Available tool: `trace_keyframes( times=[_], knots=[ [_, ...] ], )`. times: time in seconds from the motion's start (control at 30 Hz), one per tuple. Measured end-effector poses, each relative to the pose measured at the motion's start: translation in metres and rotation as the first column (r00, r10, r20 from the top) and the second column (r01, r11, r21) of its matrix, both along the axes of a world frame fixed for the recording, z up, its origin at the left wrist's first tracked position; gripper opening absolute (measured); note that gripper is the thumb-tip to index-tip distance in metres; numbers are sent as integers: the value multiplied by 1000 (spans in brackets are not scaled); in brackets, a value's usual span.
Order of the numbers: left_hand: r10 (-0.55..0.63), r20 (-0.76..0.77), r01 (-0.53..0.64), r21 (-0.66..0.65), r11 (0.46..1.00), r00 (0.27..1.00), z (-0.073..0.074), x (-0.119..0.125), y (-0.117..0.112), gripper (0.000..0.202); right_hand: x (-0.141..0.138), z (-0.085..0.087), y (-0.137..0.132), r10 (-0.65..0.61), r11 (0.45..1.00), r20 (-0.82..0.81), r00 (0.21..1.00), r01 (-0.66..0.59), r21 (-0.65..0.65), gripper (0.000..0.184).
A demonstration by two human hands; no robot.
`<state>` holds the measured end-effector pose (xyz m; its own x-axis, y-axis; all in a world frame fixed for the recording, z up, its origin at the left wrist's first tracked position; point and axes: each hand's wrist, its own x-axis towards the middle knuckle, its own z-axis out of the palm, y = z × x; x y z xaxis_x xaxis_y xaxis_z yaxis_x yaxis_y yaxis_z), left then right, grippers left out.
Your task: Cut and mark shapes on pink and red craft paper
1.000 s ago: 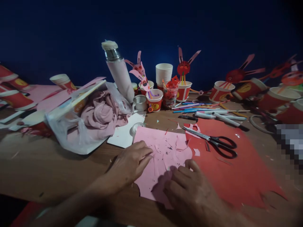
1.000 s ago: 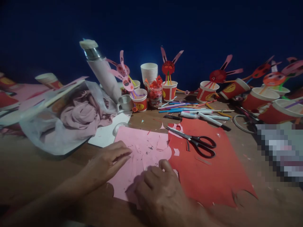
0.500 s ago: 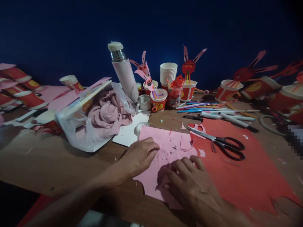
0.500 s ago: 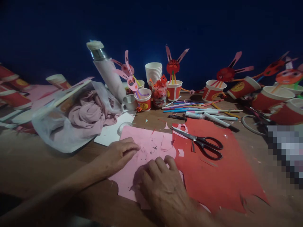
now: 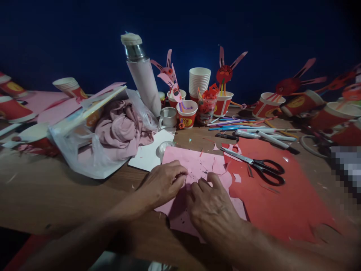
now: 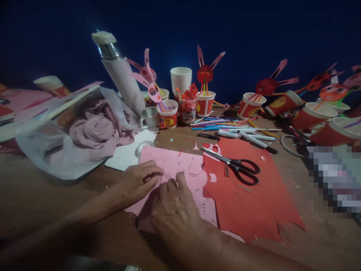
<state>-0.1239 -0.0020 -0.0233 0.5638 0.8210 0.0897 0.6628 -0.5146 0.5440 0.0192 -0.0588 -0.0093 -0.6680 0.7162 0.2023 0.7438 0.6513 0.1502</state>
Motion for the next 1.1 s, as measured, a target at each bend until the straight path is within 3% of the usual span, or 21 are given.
trace_keyframes(
  times=[0.17, 0.27, 0.33, 0.4, 0.47, 0.53, 0.6, 0.67, 0.77, 0.9, 1.03, 1.1],
  knots=[
    [13, 151, -6, -45, 999, 988, -3, -4, 1, 20, 2, 2, 3, -2, 1000, -70, 998, 1, -12, 8],
    [169, 355, -93, -221, 971, 919, 0, -6, 3, 20, 18, 2, 3, -99, 995, -336, 937, 82, -64, 13],
    [346, 467, -108, -464, 879, 814, 4, -6, 5, 20, 27, 4, 3, -218, 967, -587, 780, 92, -237, 15],
    [495, 532, 3, -683, 730, 687, 9, -5, 7, 20, 33, 8, 2, -391, 889, -713, 583, 37, -457, 16],
    [589, 563, 194, -797, 572, 579, 13, -4, 7, 25, 34, 10, 2, -560, 779, -717, 414, -32, -627, 17],
    [644, 577, 353, -816, 457, 502, 15, -3, 7, 35, 33, 10, 3, -678, 685, -684, 270, -108, -721, 18],
    [646, 596, 428, -799, 422, 476, 15, -2, 5, 42, 30, 7, 5, -748, 619, -645, 158, -186, -763, 20],
    [604, 610, 410, -792, 452, 514, 13, -2, 3, 40, 28, 4, 6, -775, 588, -622, 112, -232, -775, 20],
    [517, 563, 256, -797, 548, 645, 12, -2, 2, 31, 27, 1, 7, -756, 594, -638, 144, -260, -762, 21],
    [384, 466, 115, -741, 661, 797, 16, -6, 3, 27, 27, 1, 5, -699, 605, -662, 269, -271, -749, 19],
    [288, 338, 63, -738, 672, 896, 22, -6, 2, 16, 27, 4, -5, -613, 645, -558, 560, -54, -762, 13],
    [253, 286, 19, -696, 717, 924, 22, -3, -1, 10, 28, 5, -11, -529, 684, -494, 690, 2, -729, 15]
  ],
)
